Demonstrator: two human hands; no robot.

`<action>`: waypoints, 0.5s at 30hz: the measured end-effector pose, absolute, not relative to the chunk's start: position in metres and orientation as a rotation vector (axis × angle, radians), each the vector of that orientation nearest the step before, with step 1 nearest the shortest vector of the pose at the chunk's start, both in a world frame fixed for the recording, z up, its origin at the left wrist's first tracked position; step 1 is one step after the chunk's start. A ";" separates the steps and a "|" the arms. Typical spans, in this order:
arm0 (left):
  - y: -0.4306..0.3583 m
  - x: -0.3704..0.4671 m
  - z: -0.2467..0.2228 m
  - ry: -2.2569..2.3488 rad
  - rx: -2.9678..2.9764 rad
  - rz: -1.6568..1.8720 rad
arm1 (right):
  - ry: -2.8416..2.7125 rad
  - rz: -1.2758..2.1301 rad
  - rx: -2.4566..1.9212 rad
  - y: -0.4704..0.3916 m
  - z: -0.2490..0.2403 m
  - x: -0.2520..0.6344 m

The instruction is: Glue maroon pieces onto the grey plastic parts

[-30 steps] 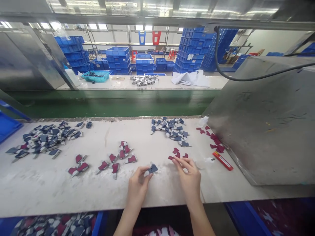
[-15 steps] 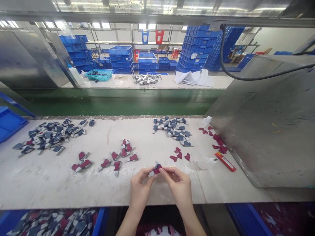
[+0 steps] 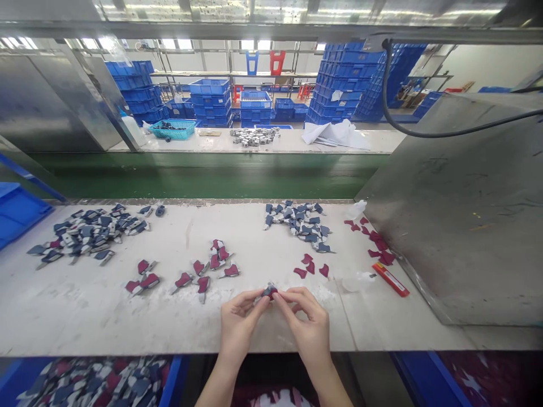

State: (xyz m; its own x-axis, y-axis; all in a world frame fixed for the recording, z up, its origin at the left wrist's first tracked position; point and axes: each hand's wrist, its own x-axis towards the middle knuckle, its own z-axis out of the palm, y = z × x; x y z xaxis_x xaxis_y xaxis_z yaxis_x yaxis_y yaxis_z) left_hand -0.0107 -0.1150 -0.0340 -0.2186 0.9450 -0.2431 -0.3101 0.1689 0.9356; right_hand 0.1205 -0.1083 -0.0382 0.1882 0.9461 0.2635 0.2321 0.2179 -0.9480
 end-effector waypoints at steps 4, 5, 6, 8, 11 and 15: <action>-0.118 -0.013 -0.021 1.212 0.754 1.306 | -1.249 1.170 -1.179 -0.102 -0.034 0.137; -0.119 -0.013 -0.018 1.202 0.777 1.282 | -1.263 1.273 -1.118 -0.101 -0.033 0.141; -0.120 -0.014 -0.015 1.193 0.800 1.258 | -1.282 1.344 -1.058 -0.100 -0.031 0.144; -0.121 -0.015 -0.010 1.173 0.836 1.218 | -1.312 1.363 -0.975 -0.099 -0.027 0.148; -0.123 -0.015 -0.005 1.166 0.855 1.202 | -1.323 1.261 -0.973 -0.102 -0.025 0.148; -0.125 -0.012 -0.002 1.216 0.851 1.220 | -1.375 1.096 -1.050 -0.109 -0.029 0.142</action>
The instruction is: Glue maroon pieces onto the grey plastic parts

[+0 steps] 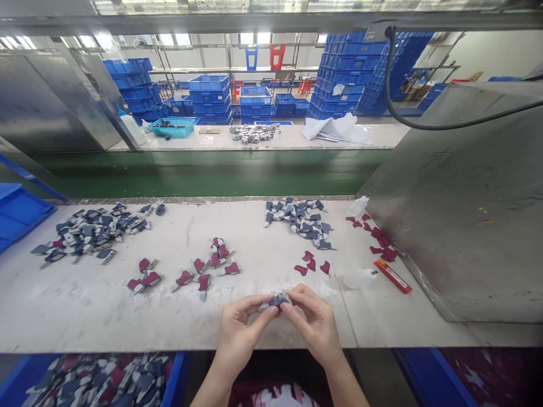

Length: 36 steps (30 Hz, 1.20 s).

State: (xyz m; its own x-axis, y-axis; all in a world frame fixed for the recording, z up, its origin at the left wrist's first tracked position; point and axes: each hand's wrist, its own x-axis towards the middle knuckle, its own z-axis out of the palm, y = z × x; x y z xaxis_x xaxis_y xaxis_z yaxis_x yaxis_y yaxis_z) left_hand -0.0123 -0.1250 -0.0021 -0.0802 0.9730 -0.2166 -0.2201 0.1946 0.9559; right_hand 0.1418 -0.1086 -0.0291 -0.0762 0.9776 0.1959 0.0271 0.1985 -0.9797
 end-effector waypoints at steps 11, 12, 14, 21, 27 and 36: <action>-0.132 -0.004 -0.017 1.323 1.023 1.311 | -1.169 1.068 -0.995 -0.115 -0.021 0.123; -0.132 -0.003 -0.019 1.334 1.023 1.323 | -1.170 1.082 -1.001 -0.114 -0.021 0.123; -0.131 -0.003 -0.021 1.345 1.009 1.342 | -1.212 1.114 -1.005 -0.113 -0.024 0.125; -0.135 -0.003 -0.028 1.489 1.315 1.434 | -1.247 1.096 -1.050 -0.115 -0.031 0.124; -0.140 -0.012 -0.033 1.448 1.544 1.388 | -0.981 1.319 -1.023 -0.121 -0.035 0.120; -0.164 -0.007 -0.023 1.364 1.412 1.083 | -1.282 0.628 -1.126 -0.162 -0.052 0.149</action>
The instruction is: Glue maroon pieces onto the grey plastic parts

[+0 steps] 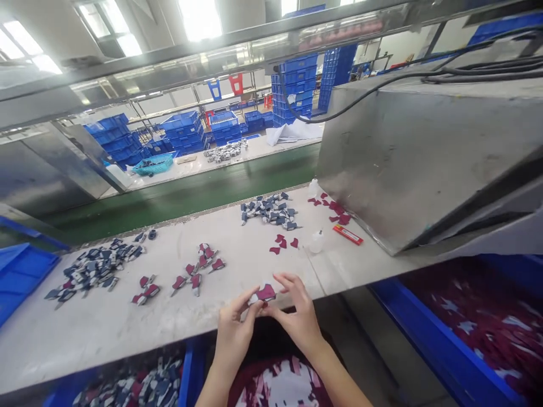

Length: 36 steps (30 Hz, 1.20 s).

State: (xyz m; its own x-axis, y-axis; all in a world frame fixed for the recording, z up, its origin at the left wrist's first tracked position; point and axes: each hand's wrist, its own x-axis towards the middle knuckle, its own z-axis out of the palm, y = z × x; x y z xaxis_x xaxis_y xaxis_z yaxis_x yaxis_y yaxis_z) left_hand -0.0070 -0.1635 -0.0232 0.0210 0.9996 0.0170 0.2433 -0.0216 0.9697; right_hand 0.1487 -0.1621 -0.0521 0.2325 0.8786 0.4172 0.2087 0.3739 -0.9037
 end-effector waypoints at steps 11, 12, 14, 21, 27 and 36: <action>-0.190 0.007 0.007 1.285 1.291 0.751 | -1.548 -0.138 -1.011 -0.201 -0.061 0.160; -0.192 0.004 0.007 1.302 1.267 0.740 | -1.532 -0.146 -1.011 -0.204 -0.064 0.156; -0.196 -0.001 0.006 1.332 1.233 0.707 | -1.504 -0.163 -1.012 -0.208 -0.070 0.148; -0.210 -0.004 0.004 1.309 1.066 0.679 | -1.463 -0.179 -0.977 -0.224 -0.080 0.142; -0.225 0.014 0.004 1.279 1.001 0.972 | -1.205 0.556 -0.831 -0.242 -0.077 0.156; -0.260 0.028 0.007 1.181 1.054 1.251 | -1.209 0.917 -0.755 -0.260 -0.058 0.161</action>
